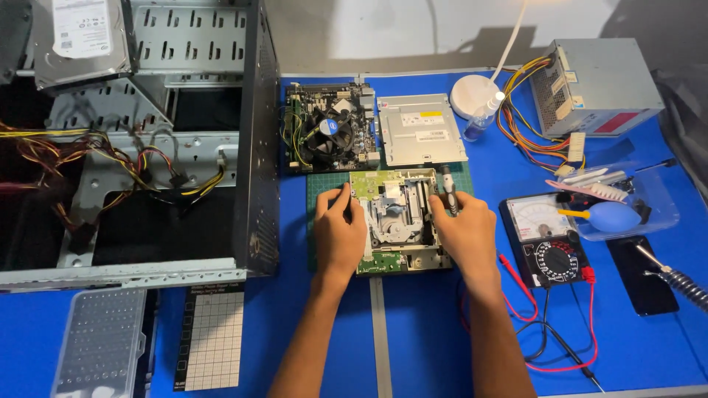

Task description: Disassembling an optical drive by removing screws and the top cover, followed by cleaning the internal components.

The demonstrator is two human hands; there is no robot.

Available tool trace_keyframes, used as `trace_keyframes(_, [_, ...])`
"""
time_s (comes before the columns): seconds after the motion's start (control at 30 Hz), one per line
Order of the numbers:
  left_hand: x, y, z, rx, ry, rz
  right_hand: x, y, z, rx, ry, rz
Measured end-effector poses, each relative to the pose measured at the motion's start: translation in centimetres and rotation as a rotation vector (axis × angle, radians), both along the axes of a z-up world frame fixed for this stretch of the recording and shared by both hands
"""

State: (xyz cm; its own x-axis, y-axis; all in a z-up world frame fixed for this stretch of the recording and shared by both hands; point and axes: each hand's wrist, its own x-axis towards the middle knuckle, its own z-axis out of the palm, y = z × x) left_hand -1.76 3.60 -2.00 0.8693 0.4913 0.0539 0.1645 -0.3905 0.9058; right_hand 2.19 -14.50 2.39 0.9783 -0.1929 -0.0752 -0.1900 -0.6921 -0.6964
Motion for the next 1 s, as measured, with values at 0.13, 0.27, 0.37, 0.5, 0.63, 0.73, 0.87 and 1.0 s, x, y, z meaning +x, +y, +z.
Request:
trace_keyframes(0.13, [-0.7, -0.7, 1.8, 0.117, -0.009, 0.033, -0.9, -0.1, 0.2, 0.001, -0.050, -0.052])
trace_keyframes(0.27, [-0.6, -2.1, 2.4, 0.183, -0.108, -0.025, -1.3, 0.6, 0.7, 0.254, -0.052, -0.044])
trace_keyframes(0.37, [-0.9, -2.7, 3.7, 0.114, -0.156, -0.130, -1.7, 2.0, 1.9, 0.490, -0.054, -0.043])
trace_keyframes(0.5, [-1.2, -2.9, 3.5, -0.036, -0.191, -0.264, -2.2, 2.4, 0.7, 0.575, -0.086, 0.006])
trace_keyframes(0.63, [-2.4, -1.8, 5.0, -0.050, -0.167, -0.313, -3.5, 3.8, 1.1, 0.531, -0.141, 0.070])
trace_keyframes(0.73, [-3.9, -0.6, 6.5, -0.094, -0.085, -0.309, -4.9, 5.3, 1.3, 0.571, -0.110, 0.062])
trace_keyframes(0.87, [-6.2, 2.0, 7.5, -0.058, 0.043, -0.307, -6.3, 7.3, 0.4, 0.608, -0.055, 0.150])
trace_keyframes(1.0, [-8.6, 4.0, 8.5, 0.019, 0.109, -0.273, -8.2, 9.4, 0.6, 0.575, 0.022, 0.195])
